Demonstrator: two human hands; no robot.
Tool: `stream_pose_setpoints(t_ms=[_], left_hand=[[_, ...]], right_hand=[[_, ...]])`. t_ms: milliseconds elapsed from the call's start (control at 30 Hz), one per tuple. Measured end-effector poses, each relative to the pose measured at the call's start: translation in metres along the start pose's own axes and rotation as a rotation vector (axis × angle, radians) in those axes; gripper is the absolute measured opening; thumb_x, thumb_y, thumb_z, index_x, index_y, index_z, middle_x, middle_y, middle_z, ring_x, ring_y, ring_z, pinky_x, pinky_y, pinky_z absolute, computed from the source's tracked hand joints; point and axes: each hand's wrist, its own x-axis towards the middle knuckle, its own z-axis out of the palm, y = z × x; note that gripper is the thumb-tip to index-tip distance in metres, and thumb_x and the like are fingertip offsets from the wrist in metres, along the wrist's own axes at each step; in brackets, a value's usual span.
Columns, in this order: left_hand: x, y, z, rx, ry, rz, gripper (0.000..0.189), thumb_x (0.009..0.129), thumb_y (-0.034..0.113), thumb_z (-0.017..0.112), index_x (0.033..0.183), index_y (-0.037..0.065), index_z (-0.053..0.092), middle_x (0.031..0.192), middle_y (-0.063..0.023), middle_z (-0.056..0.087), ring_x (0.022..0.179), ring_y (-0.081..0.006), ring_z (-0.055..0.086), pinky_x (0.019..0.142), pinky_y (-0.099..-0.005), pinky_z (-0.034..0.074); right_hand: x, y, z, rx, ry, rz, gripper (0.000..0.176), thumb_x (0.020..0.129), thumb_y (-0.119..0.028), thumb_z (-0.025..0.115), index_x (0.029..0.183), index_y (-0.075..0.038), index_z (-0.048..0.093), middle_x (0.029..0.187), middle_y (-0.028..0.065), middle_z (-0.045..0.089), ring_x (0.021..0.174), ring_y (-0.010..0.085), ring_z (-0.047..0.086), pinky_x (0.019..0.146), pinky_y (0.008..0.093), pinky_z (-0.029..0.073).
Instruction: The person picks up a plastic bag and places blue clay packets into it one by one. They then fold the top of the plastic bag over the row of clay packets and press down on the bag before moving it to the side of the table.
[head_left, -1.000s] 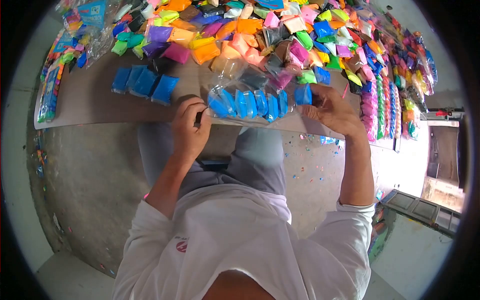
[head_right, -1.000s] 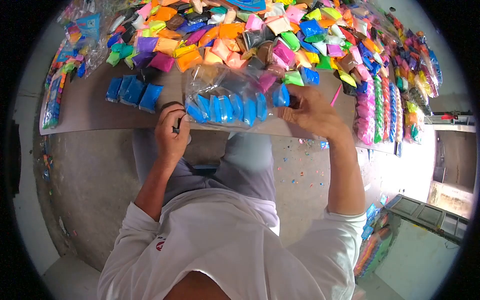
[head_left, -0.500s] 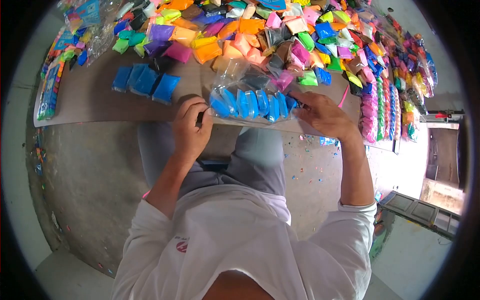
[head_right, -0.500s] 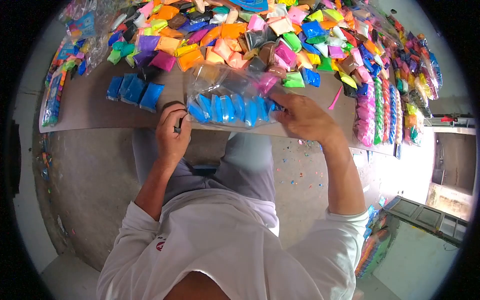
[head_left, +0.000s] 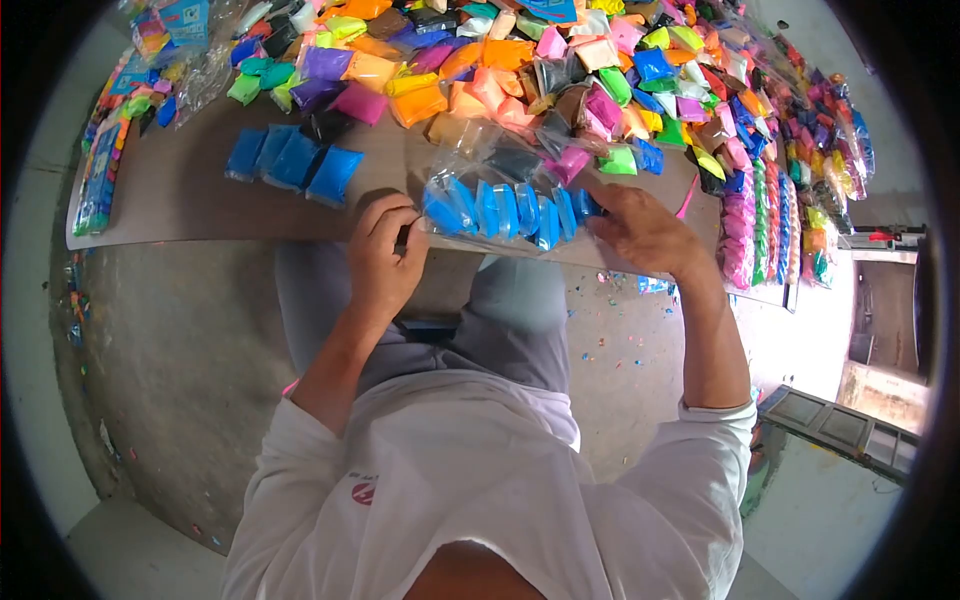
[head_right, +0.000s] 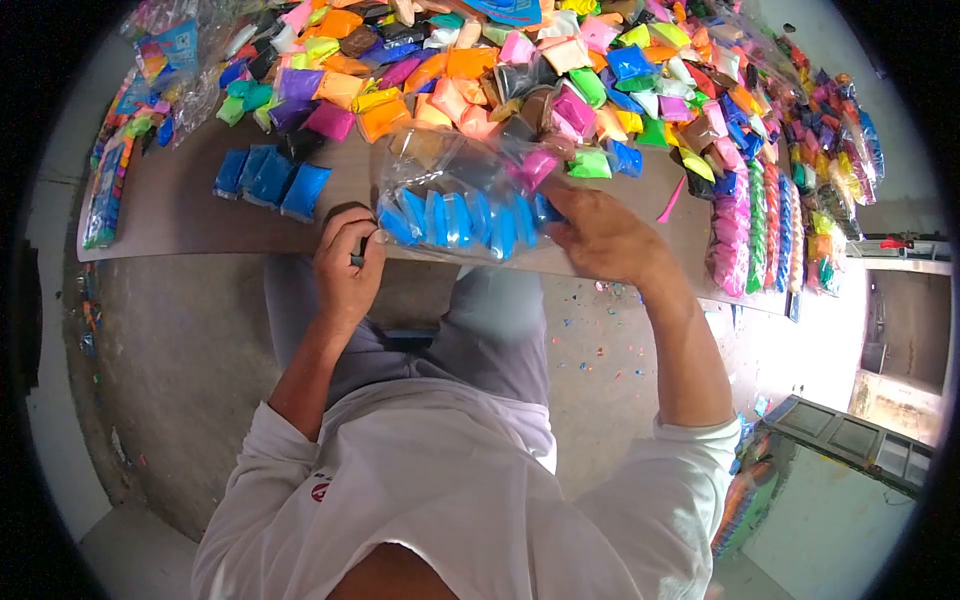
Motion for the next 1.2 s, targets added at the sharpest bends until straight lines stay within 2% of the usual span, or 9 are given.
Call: stream_pose_setpoints(t_ms=[67,200,267,400,467,600,767,1000,1200], left_hand=[[0.001,0.000,-0.001,0.004,0.003,0.005,0.010,0.077,0.000,0.066,0.087,0.001,0.062,0.097,-0.0114,0.063,0.087,-0.0294,0.063,0.075,-0.0359,0.051],[0.000,0.001,-0.001,0.002,-0.002,-0.008,0.010,0.077,0.000,0.066,0.086,0.001,0.062,0.097,-0.0111,0.063,0.087,-0.0290,0.063,0.075,-0.0353,0.051],[0.000,0.001,-0.001,0.007,0.002,-0.002,0.010,0.077,0.001,0.067,0.086,0.001,0.062,0.098,-0.0110,0.063,0.087,-0.0289,0.063,0.075,-0.0351,0.051],[0.000,0.001,-0.001,0.005,0.007,-0.003,0.010,0.077,0.001,0.067,0.085,0.001,0.063,0.098,-0.0108,0.064,0.088,-0.0286,0.063,0.076,-0.0350,0.051],[0.000,0.000,0.000,0.000,0.012,0.004,0.009,0.077,0.001,0.067,0.085,0.001,0.063,0.098,-0.0108,0.064,0.088,-0.0286,0.063,0.076,-0.0350,0.051],[0.000,-0.001,-0.001,0.006,0.006,0.019,0.010,0.077,0.001,0.067,0.085,0.001,0.063,0.099,-0.0111,0.064,0.088,-0.0289,0.063,0.076,-0.0355,0.051],[-0.001,-0.003,-0.001,-0.006,-0.004,0.007,0.010,0.077,0.001,0.067,0.086,0.001,0.063,0.100,-0.0116,0.063,0.089,-0.0296,0.063,0.077,-0.0362,0.051],[-0.001,-0.002,-0.001,-0.007,-0.012,0.004,0.009,0.078,0.002,0.066,0.086,0.000,0.063,0.100,-0.0120,0.063,0.090,-0.0302,0.062,0.078,-0.0370,0.051],[-0.001,0.000,0.000,-0.027,-0.007,-0.011,0.009,0.077,0.001,0.066,0.086,0.000,0.063,0.099,-0.0124,0.063,0.090,-0.0304,0.062,0.078,-0.0370,0.051]], right_hand=[[0.000,0.001,-0.005,0.091,-0.096,0.062,0.037,0.087,-0.014,0.059,0.120,0.001,0.051,0.086,0.0225,0.061,0.088,0.0412,0.058,0.082,0.0448,0.043],[0.002,-0.008,-0.006,0.016,-0.143,0.111,0.040,0.087,-0.016,0.059,0.122,0.001,0.050,0.085,0.0223,0.062,0.085,0.0401,0.059,0.080,0.0445,0.044],[-0.002,-0.015,-0.011,0.164,-0.103,0.172,0.048,0.083,-0.015,0.065,0.126,0.000,0.050,0.087,0.0220,0.064,0.083,0.0376,0.062,0.078,0.0431,0.045],[-0.010,-0.024,-0.018,0.234,-0.093,0.191,0.060,0.077,-0.015,0.072,0.130,-0.002,0.048,0.089,0.0222,0.064,0.083,0.0356,0.063,0.077,0.0418,0.047],[-0.008,-0.026,-0.014,0.137,-0.098,0.174,0.061,0.071,-0.018,0.077,0.122,0.000,0.051,0.094,0.0227,0.065,0.093,0.0402,0.062,0.080,0.0439,0.048],[-0.003,-0.024,0.004,-0.015,0.005,0.142,0.060,0.070,-0.020,0.078,0.121,-0.002,0.053,0.094,0.0215,0.066,0.091,0.0387,0.064,0.080,0.0444,0.049],[0.002,-0.024,0.017,-0.136,0.064,0.242,0.057,0.068,-0.026,0.081,0.115,-0.004,0.056,0.092,0.0210,0.066,0.089,0.0380,0.065,0.079,0.0460,0.050],[-0.007,-0.032,0.005,-0.086,0.061,0.237,0.059,0.068,-0.027,0.081,0.115,-0.003,0.055,0.089,0.0206,0.067,0.090,0.0383,0.064,0.078,0.0462,0.049],[-0.025,-0.040,-0.011,0.077,0.088,0.276,0.055,0.068,-0.020,0.080,0.117,-0.005,0.058,0.096,0.0219,0.067,0.094,0.0397,0.063,0.081,0.0459,0.048]])
